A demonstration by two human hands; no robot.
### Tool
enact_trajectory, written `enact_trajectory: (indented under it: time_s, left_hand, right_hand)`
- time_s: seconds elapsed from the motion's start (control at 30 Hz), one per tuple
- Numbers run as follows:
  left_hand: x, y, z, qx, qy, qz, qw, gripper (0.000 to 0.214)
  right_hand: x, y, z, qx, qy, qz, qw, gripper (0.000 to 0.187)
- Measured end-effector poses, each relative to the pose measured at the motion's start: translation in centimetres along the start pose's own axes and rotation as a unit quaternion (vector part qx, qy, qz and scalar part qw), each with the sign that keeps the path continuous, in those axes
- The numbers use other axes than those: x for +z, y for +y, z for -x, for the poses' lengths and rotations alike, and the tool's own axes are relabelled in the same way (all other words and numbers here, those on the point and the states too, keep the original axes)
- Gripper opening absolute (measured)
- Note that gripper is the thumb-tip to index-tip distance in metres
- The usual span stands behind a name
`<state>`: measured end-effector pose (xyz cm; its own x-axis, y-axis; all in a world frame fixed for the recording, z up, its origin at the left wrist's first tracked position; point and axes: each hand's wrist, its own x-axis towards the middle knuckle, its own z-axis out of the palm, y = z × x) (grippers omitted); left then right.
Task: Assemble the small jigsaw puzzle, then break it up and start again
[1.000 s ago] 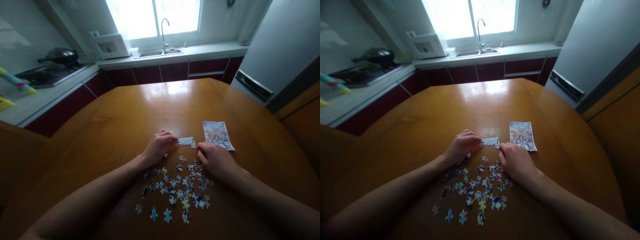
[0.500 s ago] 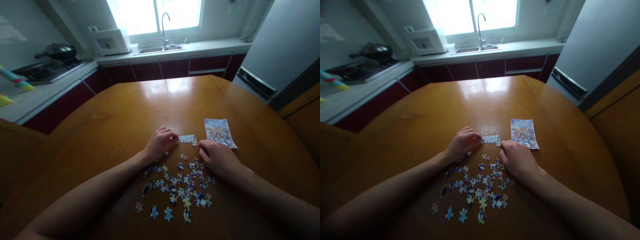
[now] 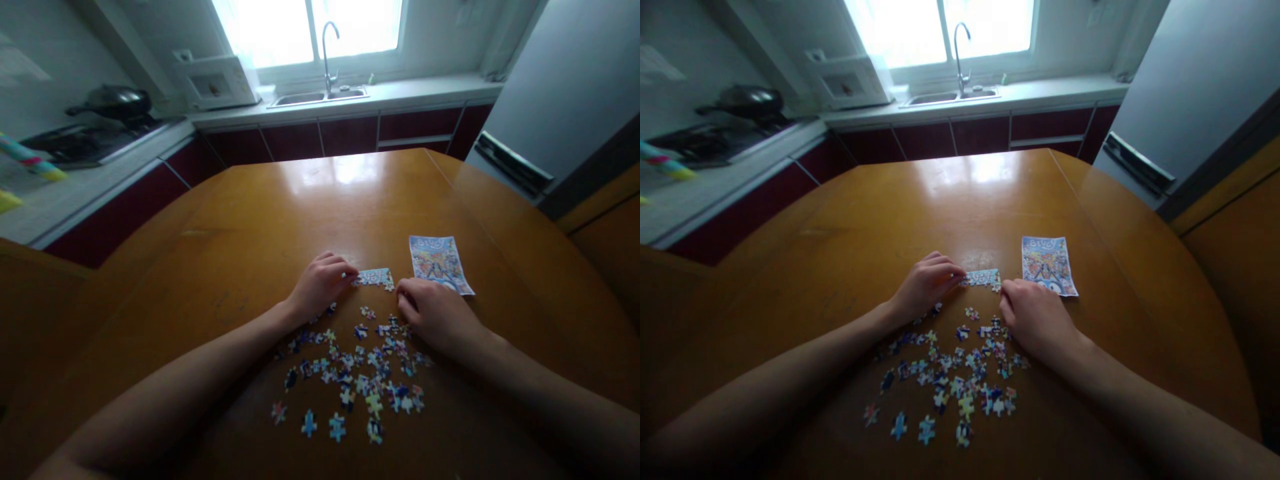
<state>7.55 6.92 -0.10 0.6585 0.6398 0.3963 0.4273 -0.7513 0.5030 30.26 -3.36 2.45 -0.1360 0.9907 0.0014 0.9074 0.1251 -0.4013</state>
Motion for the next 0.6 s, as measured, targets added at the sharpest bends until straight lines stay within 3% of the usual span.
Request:
enact_trajectory:
  time_s: [0.37,0.6]
  left_hand:
    - [-0.36,0.35,-0.03,-0.022,0.019,0.025,0.999,0.008]
    - [-0.62,0.64,0.05,0.022,0.006,0.045,0.999,0.025]
  right_hand:
    - [0.03,0.12,0.01,-0.002,0.007,0.003,1.000,0.017]
    - [-0.06,-0.05,0.06,-0.003,0.008,0.000,1.000,0.018]
